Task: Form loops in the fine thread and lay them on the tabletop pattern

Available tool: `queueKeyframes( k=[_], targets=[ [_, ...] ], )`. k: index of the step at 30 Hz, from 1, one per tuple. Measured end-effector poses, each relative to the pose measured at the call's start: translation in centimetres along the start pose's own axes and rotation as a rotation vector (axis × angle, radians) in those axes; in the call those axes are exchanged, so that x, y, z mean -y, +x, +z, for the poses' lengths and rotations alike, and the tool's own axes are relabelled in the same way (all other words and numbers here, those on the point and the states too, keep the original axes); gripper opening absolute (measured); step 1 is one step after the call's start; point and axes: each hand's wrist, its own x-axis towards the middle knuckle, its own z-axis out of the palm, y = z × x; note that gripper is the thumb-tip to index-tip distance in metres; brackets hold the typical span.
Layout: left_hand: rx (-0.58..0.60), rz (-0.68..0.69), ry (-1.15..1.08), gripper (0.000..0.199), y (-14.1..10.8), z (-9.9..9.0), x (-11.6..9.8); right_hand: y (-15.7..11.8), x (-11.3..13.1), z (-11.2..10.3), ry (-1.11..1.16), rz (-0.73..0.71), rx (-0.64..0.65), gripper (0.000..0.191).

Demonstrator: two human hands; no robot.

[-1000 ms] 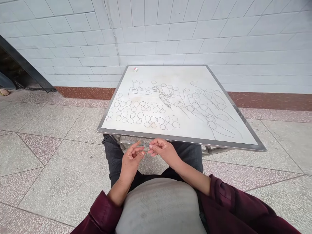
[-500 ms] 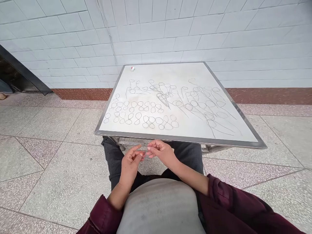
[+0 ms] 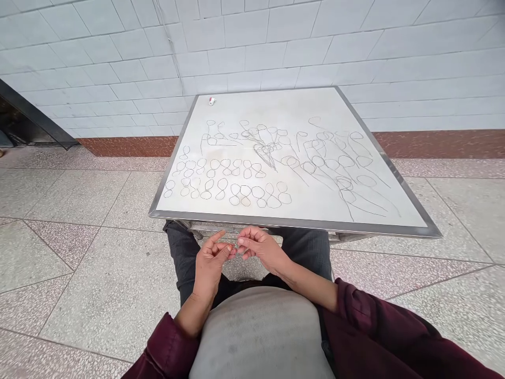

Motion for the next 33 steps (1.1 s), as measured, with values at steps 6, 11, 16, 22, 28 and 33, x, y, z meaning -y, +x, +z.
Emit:
queueKeyframes(
  k=[6,11,16,22,28,33],
  targets=[
    [-0.026,-0.035,0.002,0.053,0.2,0.0,-0.1,0.2,-0.1,-0.1,-0.049,-0.020,0.010,0.027],
    [-0.047,-0.062,-0.016,0.056,0.3,0.0,-0.3,0.5,-0.3,-0.3,-0.092,-0.069,-0.002,0.026],
    [-0.031,-0.090,-0.041,0.054,0.5,0.1,-0.1,0.8,-1.0,-0.6,-0.153,-0.127,-0.005,0.025],
    [-0.015,-0.104,-0.068,0.050,0.6,-0.1,0.1,0.6,-0.3,-0.8,-0.125,-0.087,0.128,0.024],
    [-0.009,-0.157,-0.092,0.051,0.6,0.3,-0.3,0.4,-0.3,-1.0,-0.209,-0.128,0.117,0.022],
    [-0.028,-0.222,-0.152,0.051,0.3,0.6,-0.5,0.3,-1.8,-0.6,-0.276,-0.239,-0.002,0.017]
  ],
)
